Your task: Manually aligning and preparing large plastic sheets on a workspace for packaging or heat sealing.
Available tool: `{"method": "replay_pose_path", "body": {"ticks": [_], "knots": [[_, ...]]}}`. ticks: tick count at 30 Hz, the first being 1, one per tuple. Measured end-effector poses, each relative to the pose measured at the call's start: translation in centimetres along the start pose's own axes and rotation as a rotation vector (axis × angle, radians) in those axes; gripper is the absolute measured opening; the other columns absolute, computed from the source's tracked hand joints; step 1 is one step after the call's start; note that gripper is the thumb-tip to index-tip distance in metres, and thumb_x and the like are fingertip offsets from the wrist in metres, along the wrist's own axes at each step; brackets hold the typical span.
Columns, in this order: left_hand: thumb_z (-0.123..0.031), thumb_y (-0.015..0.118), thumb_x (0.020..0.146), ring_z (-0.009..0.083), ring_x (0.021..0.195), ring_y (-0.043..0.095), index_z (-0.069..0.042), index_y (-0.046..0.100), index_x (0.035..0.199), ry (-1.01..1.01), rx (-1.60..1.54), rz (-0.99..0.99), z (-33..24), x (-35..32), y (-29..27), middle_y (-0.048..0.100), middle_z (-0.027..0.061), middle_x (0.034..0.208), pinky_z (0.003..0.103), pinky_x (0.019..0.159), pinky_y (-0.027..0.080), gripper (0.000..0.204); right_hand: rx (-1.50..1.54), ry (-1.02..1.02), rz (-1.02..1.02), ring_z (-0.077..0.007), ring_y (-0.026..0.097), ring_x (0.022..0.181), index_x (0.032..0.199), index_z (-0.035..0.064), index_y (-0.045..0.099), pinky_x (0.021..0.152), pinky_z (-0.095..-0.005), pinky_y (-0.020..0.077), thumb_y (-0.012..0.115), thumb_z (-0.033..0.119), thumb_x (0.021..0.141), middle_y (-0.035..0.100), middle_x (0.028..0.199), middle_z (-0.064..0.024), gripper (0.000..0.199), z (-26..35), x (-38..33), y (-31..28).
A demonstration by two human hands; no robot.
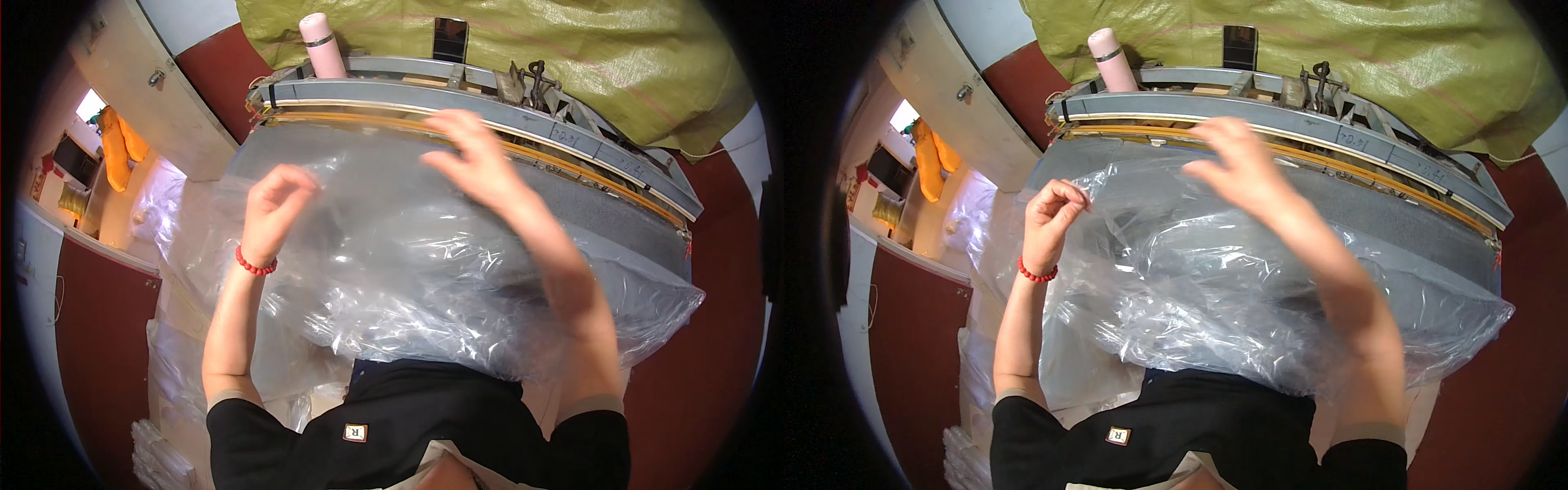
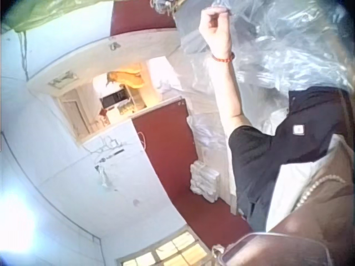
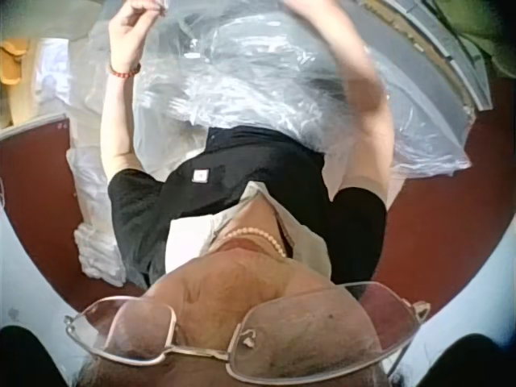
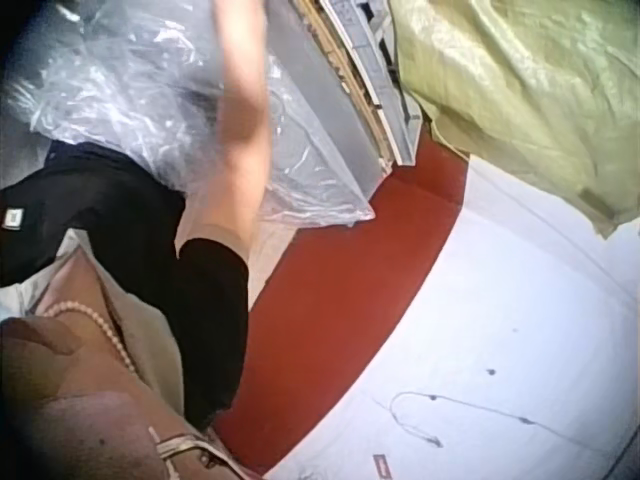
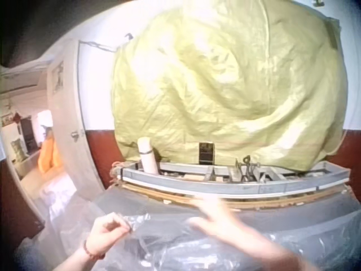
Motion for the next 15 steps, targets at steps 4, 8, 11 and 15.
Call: {"method": "replay_pose_path", "body": {"ticks": [4,8,11,15], "knots": [[-0.001,0.054,0.081,0.0092,0.075,0.051,-0.001,0.053,0.091,-0.027,0.107,0.060,-1.8,-1.3,-0.2,0.055,0.0028,0.081,0.023,0.070,0.042,0.011,0.602,0.387,0.461,-0.0105,0.053,0.075,0.087,0.0022,0.060,0.068,-0.0258,0.0432,0.061,0.016,0.079,0.059,0.079,-0.0043,0.016,0.7,-0.8,6.5],[-0.005,0.056,0.081,0.0071,0.068,0.052,-0.001,0.057,0.093,-0.305,0.292,0.298,1.6,-4.4,-2.4,0.056,-0.0002,0.074,0.023,0.067,0.044,0.013,0.417,0.457,0.274,-0.0056,0.049,0.064,0.071,0.0039,0.060,0.059,-0.0206,0.0404,0.065,0.015,0.075,0.057,0.068,0.0015,0.013,-4.2,-5.7,1.2],[-0.011,0.057,0.082,0.0121,0.071,0.055,-0.003,0.060,0.085,-0.509,0.292,0.518,6.6,-9.1,-0.3,0.059,0.0041,0.076,0.026,0.068,0.045,0.010,0.220,0.827,-0.126,-0.0077,0.054,0.067,0.075,0.0041,0.064,0.063,-0.0211,0.0425,0.067,0.015,0.073,0.061,0.073,0.0001,0.012,-13.5,-14.3,-10.4],[-0.005,0.057,0.080,0.0188,0.076,0.056,-0.002,0.057,0.085,-0.155,0.395,0.526,9.4,-12.6,5.8,0.057,0.0085,0.079,0.027,0.068,0.044,0.005,-0.137,0.958,-0.535,-0.0050,0.051,0.071,0.084,0.0015,0.065,0.067,-0.0193,0.0402,0.063,0.018,0.079,0.060,0.076,0.0012,0.017,-18.6,-27.4,-26.9]]}}
Point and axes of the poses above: each hand's wrist, its own x-axis towards the middle knuckle, its own y-axis out of the palm, z = x × y, the point moved 6 cm from there along x, towards the middle knuckle
